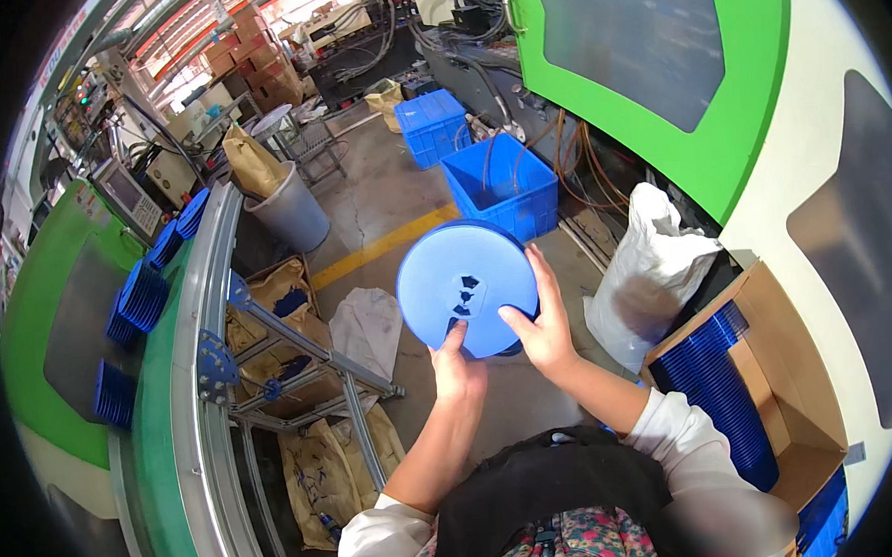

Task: The person picks blue plastic lids from a conveyor belt, stacks them in hand, and places the stacks into a cardboard box. The person repeats this process multiple times, handling the lids by hand without tools.

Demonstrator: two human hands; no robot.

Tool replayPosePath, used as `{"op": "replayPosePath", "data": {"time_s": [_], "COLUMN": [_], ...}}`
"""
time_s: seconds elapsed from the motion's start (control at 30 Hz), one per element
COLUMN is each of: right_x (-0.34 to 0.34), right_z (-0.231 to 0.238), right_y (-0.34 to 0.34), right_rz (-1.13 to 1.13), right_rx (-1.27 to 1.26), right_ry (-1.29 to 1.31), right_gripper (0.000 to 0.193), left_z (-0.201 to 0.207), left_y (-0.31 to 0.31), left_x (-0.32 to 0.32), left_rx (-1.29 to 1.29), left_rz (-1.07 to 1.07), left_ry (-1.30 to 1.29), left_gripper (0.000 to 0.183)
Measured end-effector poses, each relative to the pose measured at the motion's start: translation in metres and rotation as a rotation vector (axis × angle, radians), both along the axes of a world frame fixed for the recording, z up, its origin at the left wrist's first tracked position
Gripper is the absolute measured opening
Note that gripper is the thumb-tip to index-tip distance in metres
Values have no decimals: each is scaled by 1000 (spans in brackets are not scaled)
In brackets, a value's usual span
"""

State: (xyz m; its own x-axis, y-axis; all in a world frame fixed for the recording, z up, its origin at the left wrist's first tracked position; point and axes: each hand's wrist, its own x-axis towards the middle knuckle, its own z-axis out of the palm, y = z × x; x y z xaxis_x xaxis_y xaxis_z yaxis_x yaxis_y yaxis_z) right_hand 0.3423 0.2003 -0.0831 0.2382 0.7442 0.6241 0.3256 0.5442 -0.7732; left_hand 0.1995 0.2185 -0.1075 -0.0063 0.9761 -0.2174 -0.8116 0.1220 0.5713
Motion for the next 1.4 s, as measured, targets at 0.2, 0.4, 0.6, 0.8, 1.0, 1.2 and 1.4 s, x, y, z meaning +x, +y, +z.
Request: {"op": "replayPosePath", "data": {"time_s": [0.2,0.4,0.6,0.8,1.0,1.2,1.4], "right_x": [-29,-32,-56,-58,-71,-85,-88], "right_z": [47,53,60,61,53,65,47], "right_y": [-50,22,1,-9,1,-25,-11], "right_rz": [320,-42,-30,-6,-73,270,40], "right_rx": [687,84,348,323,98,875,133], "right_ry": [-523,-231,-350,-266,-227,-341,-100], "right_gripper": [47,84,75,70,81,82,90], "left_z": [31,88,97,73,86,77,49], "left_y": [-7,-33,-43,-50,-54,-39,-13], "left_x": [-42,-49,-60,-98,-91,-101,-114], "left_rx": [227,289,350,385,314,206,699], "left_rz": [-389,-224,-207,-50,-38,141,240], "left_ry": [-168,151,23,315,220,429,204], "left_gripper": [57,58,59,65,74,84,82]}}
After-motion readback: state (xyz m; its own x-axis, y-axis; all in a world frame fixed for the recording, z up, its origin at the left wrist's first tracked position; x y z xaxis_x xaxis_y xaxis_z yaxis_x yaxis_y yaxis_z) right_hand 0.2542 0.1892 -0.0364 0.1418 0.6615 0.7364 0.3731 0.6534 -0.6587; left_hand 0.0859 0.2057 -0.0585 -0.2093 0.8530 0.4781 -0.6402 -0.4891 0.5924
